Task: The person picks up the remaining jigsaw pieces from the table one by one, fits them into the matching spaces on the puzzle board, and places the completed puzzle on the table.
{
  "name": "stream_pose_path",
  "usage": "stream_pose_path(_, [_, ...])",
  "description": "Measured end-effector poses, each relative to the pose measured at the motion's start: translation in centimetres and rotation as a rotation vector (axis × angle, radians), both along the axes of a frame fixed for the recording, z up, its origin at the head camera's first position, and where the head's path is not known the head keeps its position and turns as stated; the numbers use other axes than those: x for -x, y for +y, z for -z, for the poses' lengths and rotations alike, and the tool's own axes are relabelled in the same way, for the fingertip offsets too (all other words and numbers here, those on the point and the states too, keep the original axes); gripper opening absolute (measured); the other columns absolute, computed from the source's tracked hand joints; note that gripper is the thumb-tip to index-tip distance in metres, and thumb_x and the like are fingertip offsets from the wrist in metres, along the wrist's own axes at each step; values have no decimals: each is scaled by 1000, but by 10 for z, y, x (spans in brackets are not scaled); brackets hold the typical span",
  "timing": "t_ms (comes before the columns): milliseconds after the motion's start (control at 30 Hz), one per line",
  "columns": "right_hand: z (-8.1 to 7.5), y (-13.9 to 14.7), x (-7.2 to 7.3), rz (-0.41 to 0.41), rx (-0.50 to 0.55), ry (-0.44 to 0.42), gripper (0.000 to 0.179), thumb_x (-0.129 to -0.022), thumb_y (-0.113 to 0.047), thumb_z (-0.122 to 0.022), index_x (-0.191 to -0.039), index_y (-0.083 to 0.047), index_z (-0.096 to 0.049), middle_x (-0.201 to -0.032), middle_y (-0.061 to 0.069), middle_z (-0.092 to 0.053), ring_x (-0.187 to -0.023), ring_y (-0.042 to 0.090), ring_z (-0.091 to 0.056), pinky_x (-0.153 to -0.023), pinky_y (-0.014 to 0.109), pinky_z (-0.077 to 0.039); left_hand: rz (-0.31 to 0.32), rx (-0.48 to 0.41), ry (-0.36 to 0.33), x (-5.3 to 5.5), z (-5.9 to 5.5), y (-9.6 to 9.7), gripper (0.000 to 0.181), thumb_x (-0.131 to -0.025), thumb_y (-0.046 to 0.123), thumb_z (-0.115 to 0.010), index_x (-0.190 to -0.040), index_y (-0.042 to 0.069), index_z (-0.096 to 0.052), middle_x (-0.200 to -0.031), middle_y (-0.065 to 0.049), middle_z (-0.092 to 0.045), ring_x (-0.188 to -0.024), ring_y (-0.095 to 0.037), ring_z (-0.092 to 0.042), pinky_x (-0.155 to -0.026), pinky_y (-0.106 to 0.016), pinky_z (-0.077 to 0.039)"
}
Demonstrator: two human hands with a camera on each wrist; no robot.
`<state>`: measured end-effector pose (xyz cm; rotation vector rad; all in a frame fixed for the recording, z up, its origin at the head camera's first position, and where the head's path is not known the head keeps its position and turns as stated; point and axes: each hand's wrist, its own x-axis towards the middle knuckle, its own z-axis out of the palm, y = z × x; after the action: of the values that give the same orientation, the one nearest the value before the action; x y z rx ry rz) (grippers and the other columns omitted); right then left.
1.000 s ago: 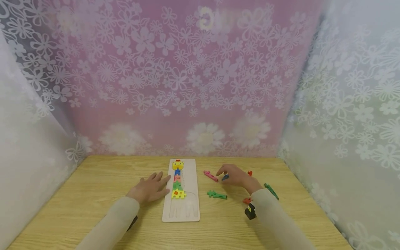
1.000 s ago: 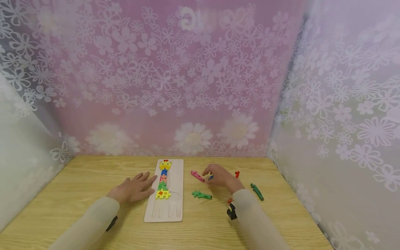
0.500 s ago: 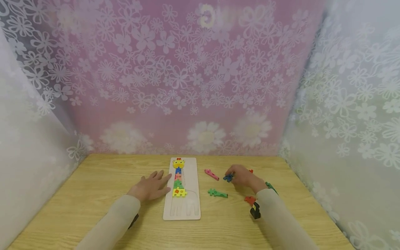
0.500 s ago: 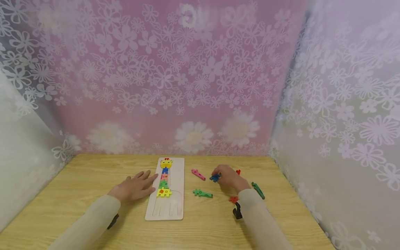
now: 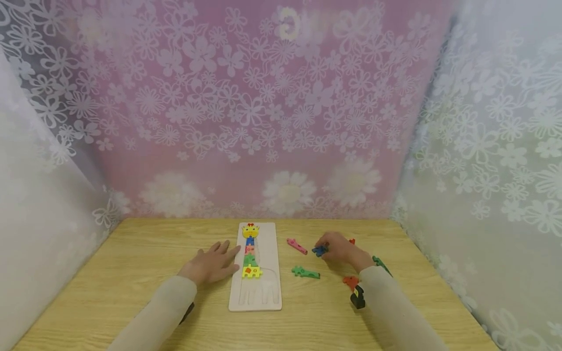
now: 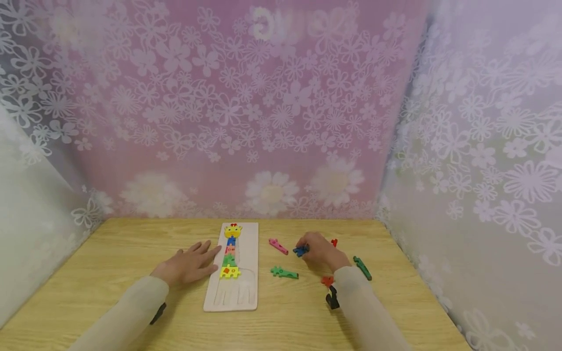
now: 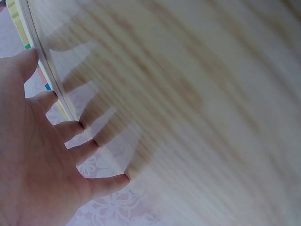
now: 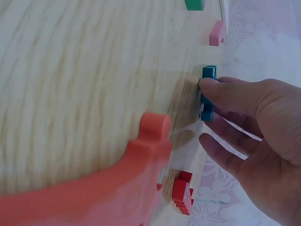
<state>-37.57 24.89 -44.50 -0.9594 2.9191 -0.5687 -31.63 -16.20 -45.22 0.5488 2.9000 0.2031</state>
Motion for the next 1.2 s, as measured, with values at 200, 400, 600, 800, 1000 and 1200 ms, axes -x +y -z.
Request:
stream_pose_path(200, [-3,-3,-2,46,14,-33,29,-88,-4,-80,-116,0,-76,-108,15,-73,-93,29,-69,-82,42,-62,9,2,2,-2,0,1,69,-106,60,-40,-165,26,-28,-171,-18,-25,-157,-46,-26,-116,-80,-23])
stream_pose_path(400, [-14,-12,-3,52,26,-13,28,-87,-7,-81,-115,-2,-77,-104,12,-74,-93,26,-69,-83,44,-61,20,2,10,-1,1,0,69,-107,59,-40,-165,26,-27,-171,-19,-23,-156,-48,-25,-114,-81,-24])
stream_pose_path(600, [-27,-22,-11,4,46,-28,25,-87,-11,-83,-110,-2,-79,-102,11,-77,-92,25,-72,-80,39,-62,17,2,4,0,3,0,69,-106,61,-39,-165,28,-27,-172,-17,-23,-157,-47,-25,-115,-80,-23])
stream_pose_path(800, [-34,-36,-17,-16,30,-54,23,-86,-13,-83,-108,-5,-79,-99,8,-76,-88,20,-70,-77,33,-60,14,-1,5,2,2,1,69,-106,60,-40,-165,27,-27,-172,-17,-23,-157,-47,-24,-115,-81,-23])
stream_pose_path(1000, [-34,-52,-22,-47,21,-69,23,-86,-17,-84,-107,-6,-79,-97,5,-75,-84,13,-67,-75,28,-58,9,10,12,3,4,-1,69,-106,62,-39,-165,29,-26,-172,-16,-22,-157,-46,-24,-116,-80,-23])
stream_pose_path(1200, [-36,-66,-28,-84,27,-71,26,-85,-17,-85,-107,-4,-79,-97,7,-75,-85,16,-68,-76,29,-59,13,19,13,4,5,-3,69,-106,62,-38,-165,29,-25,-172,-16,-21,-157,-46,-24,-115,-80,-23])
